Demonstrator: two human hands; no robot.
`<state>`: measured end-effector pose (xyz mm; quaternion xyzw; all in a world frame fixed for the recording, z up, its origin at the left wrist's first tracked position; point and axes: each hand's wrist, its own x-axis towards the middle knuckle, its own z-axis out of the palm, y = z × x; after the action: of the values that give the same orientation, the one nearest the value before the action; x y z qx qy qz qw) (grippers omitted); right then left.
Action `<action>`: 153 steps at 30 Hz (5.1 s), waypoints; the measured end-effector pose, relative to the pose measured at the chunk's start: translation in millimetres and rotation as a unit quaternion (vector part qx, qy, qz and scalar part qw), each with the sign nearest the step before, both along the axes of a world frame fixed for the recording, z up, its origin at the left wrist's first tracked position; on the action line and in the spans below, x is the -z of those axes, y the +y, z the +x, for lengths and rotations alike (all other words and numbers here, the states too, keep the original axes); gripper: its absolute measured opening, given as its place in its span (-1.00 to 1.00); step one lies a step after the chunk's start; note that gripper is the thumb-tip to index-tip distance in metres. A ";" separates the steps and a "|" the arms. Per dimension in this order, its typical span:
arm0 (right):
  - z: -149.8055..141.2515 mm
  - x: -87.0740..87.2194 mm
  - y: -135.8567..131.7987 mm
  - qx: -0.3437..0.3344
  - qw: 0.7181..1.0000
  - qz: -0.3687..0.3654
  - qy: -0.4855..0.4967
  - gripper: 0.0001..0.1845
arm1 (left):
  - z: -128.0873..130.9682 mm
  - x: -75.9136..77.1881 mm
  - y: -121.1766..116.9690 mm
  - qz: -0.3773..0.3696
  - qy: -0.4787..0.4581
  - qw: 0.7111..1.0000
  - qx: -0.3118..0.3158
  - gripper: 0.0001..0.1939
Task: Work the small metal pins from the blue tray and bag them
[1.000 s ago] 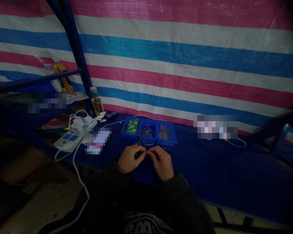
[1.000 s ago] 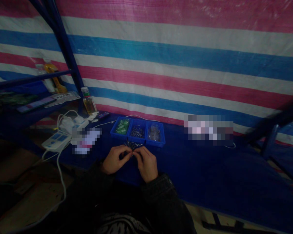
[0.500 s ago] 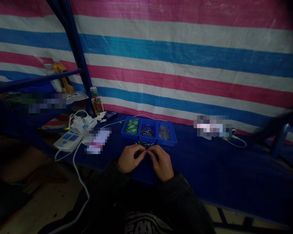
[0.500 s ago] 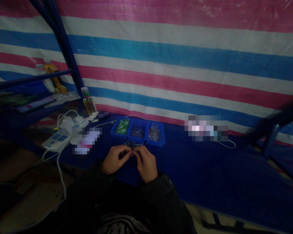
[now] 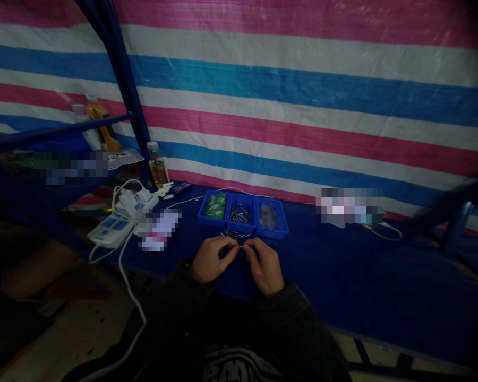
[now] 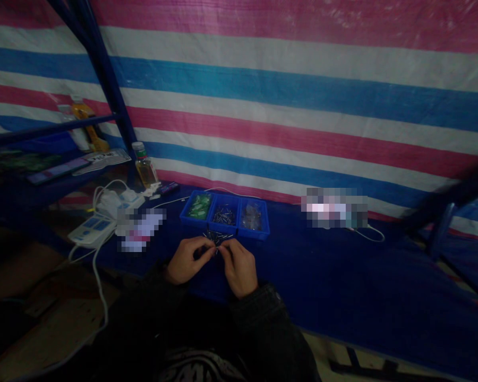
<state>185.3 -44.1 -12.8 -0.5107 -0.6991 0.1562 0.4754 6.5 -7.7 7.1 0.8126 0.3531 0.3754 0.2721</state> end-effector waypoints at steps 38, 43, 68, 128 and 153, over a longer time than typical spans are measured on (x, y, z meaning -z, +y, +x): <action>-0.5 2.8 1.2 -0.021 1.000 0.002 0.002 -0.86 | -0.9 -1.0 -0.1 0.006 0.000 1.000 -0.003 -0.82; 0.0 0.1 0.9 -0.017 1.000 0.007 -0.015 -0.79 | -0.7 0.1 0.0 0.003 -0.002 1.000 -0.003 -0.82; -0.9 3.6 2.1 -0.016 1.000 0.005 -0.002 -0.89 | -0.8 -2.1 -0.7 -0.002 0.001 1.000 -0.002 -0.84; 11.2 7.3 29.8 0.133 0.935 -0.129 -0.302 -0.83 | -16.7 9.9 21.6 -0.067 0.191 0.965 -0.168 -0.60; 13.6 16.3 7.8 0.046 0.980 -0.033 -0.189 -0.83 | -12.1 9.5 17.2 -0.026 0.242 0.954 -0.177 -0.65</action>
<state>198.9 -36.3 -29.1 -0.5775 -0.7469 0.0577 0.3244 -5.6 9.5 -2.3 0.7965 0.5556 0.2008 0.1288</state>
